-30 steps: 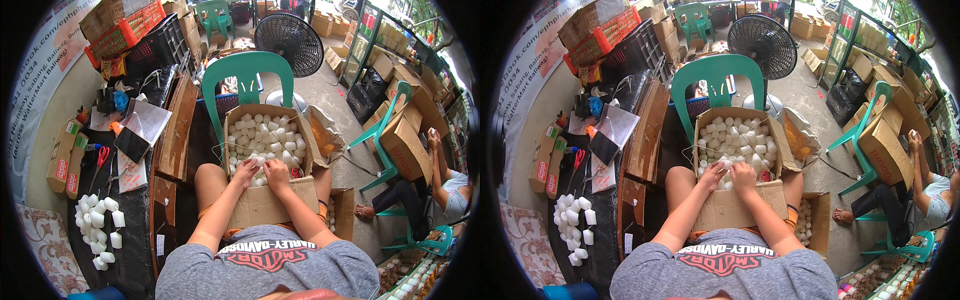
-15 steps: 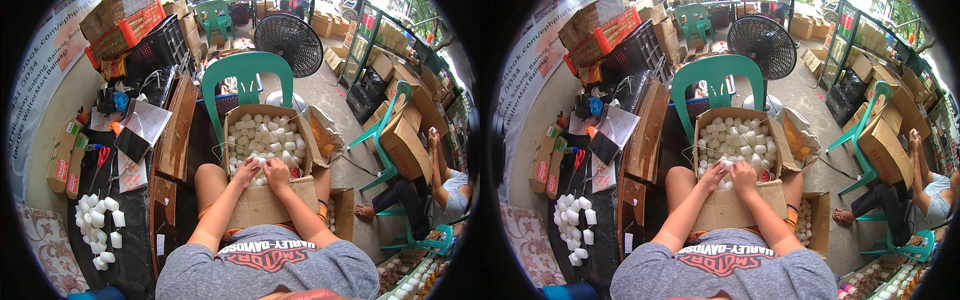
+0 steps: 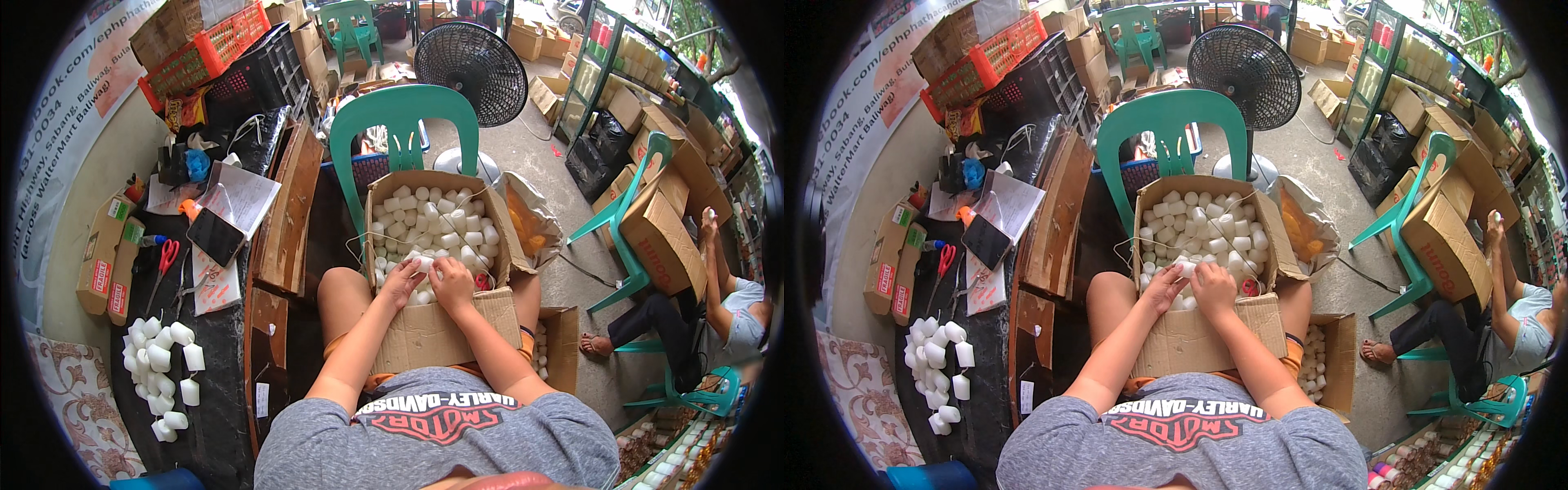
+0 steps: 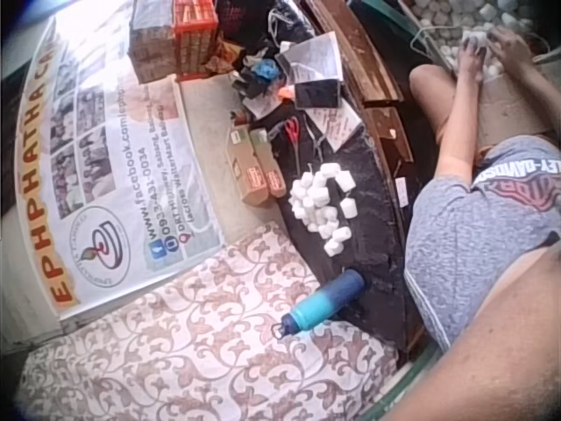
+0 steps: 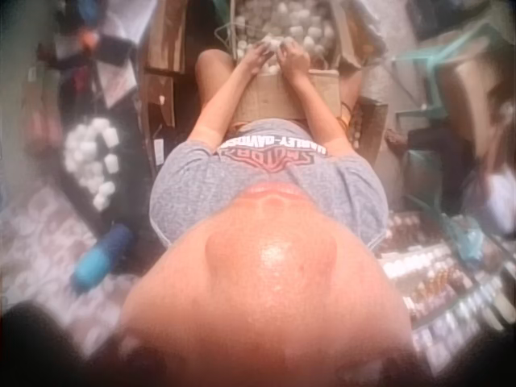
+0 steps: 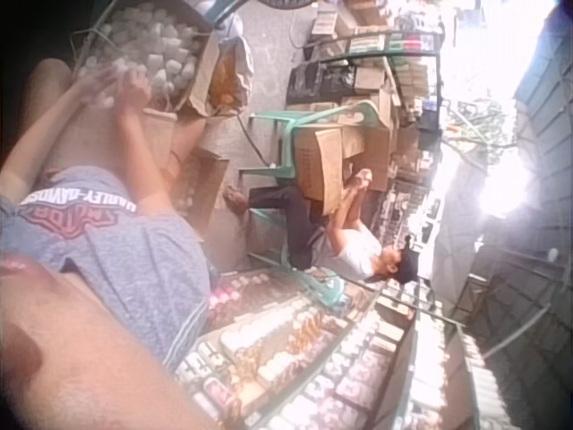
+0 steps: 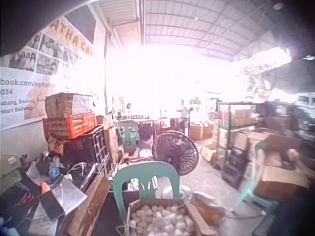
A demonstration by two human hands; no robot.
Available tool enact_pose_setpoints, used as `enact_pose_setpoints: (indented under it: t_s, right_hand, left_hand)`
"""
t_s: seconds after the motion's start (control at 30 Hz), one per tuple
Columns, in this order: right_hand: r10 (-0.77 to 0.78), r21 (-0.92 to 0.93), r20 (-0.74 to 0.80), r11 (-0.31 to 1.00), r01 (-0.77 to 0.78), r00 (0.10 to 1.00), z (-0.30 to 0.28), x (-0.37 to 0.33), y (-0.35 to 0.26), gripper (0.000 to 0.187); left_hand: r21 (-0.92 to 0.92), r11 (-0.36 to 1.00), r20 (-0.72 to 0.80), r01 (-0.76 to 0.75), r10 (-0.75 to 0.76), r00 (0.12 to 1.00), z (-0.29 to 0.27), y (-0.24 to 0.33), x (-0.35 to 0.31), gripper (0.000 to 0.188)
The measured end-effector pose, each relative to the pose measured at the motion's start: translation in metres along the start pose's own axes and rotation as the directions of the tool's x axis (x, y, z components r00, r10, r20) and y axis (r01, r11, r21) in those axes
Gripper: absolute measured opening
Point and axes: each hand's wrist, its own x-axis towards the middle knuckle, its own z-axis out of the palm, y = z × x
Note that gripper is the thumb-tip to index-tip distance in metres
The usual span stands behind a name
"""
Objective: The person sits with a box of white cylindrical objects on their lap and repeatedly picks up an object, inserts a wick, and places it back in the box. The person continues this repetitive assembly process throughout the clip.
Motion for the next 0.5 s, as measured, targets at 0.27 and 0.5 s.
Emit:
enact_pose_setpoints:
  t_s: [0.27,0.5]
  right_hand:
    - [-0.046,0.038,-0.007,0.998,0.047,0.999,0.0034,-0.0025,0.0047,0.015]
    - [-0.026,0.064,0.005,0.998,0.026,1.000,0.0043,-0.0019,0.0063,0.014]
  left_hand:
    - [0.017,0.999,-0.010,-0.044,0.044,0.999,-0.0006,-0.0003,0.0004,0.036]
    - [0.035,0.998,-0.042,-0.046,0.047,0.998,-0.0010,-0.0006,0.0015,0.038]
